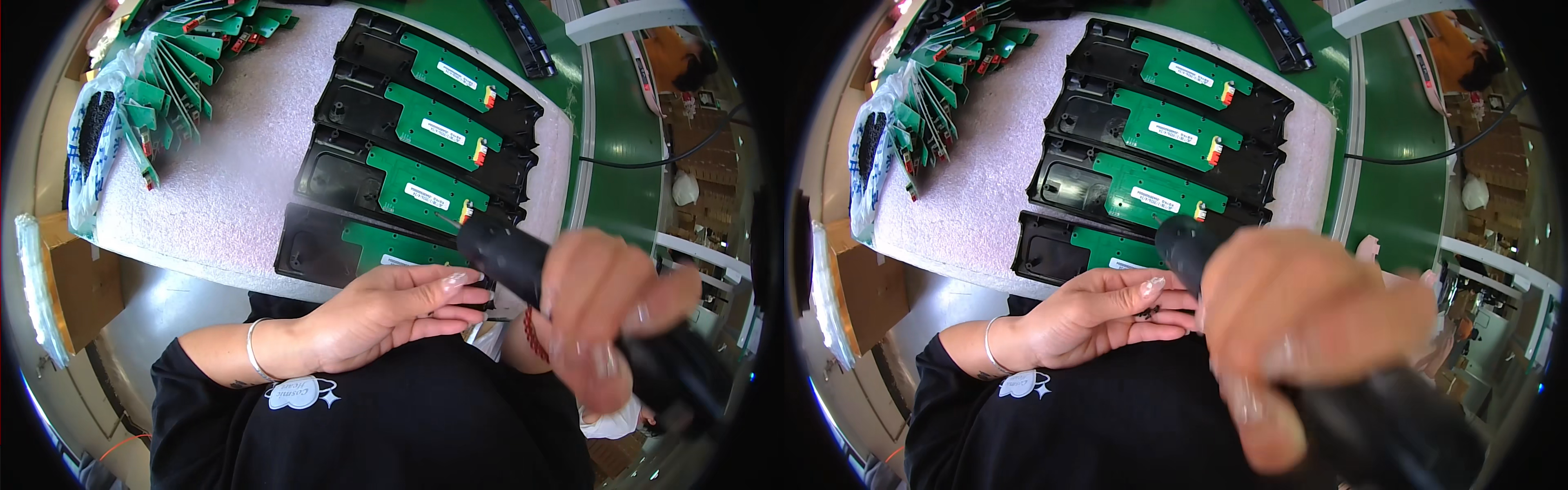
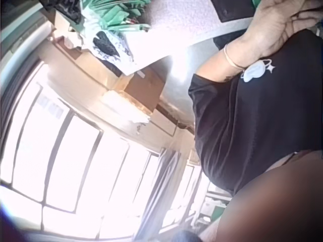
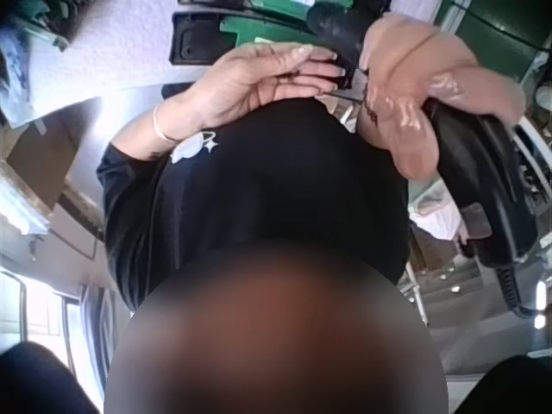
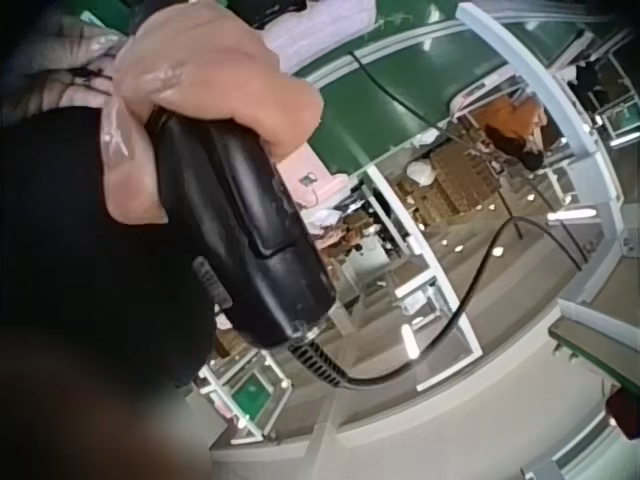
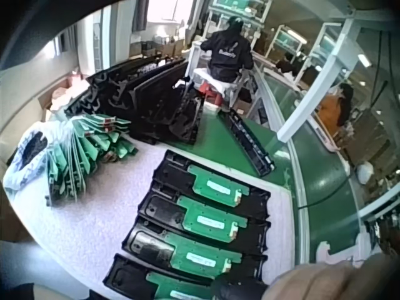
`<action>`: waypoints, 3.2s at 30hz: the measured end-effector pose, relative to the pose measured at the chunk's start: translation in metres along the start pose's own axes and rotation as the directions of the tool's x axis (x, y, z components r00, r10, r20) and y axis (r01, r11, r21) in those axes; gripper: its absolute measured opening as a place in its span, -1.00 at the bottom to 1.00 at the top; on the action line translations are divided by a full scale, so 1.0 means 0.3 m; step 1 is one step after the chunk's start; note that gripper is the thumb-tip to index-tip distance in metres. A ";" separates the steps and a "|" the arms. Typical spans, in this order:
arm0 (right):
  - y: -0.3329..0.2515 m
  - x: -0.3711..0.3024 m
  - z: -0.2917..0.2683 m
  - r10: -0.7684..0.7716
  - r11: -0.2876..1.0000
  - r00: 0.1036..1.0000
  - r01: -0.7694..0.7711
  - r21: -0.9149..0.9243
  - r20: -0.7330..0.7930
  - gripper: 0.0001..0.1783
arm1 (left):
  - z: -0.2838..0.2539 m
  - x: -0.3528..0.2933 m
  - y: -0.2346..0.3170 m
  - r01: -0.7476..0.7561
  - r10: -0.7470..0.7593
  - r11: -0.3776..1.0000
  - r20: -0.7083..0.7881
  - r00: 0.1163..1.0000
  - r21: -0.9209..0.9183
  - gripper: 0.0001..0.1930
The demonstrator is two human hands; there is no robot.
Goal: Manually assembling electronic components by inserting circuit boards into plastic housings and securing them with an electric screwdriver.
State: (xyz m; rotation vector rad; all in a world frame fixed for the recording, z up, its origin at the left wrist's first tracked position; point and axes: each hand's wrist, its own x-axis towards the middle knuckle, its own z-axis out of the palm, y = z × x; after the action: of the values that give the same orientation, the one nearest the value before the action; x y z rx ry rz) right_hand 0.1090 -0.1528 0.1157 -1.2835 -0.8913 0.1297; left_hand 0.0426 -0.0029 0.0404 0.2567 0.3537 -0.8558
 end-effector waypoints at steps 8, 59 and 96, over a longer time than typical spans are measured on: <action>0.106 0.003 0.002 0.125 0.992 0.990 -0.125 0.000 -0.067 -0.70 | -0.080 -0.038 0.008 0.033 -0.047 0.989 0.090 0.995 0.147 -0.74; -0.073 0.058 0.103 -0.028 0.979 0.998 0.016 0.206 0.059 -0.76 | -0.081 -0.063 0.055 -0.174 0.162 0.959 -0.071 0.984 -0.223 -0.86; 0.174 0.111 0.105 0.200 0.980 0.979 -0.201 0.009 0.049 -0.74 | -0.076 -0.117 0.072 -0.201 0.213 0.965 -0.056 0.975 0.165 -0.88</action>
State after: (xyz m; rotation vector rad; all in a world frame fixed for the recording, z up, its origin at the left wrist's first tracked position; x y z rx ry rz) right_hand 0.1312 -0.0932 0.0875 -1.3606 -0.7986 0.3264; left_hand 0.0334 0.0430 0.0354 0.4663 0.3210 -0.6693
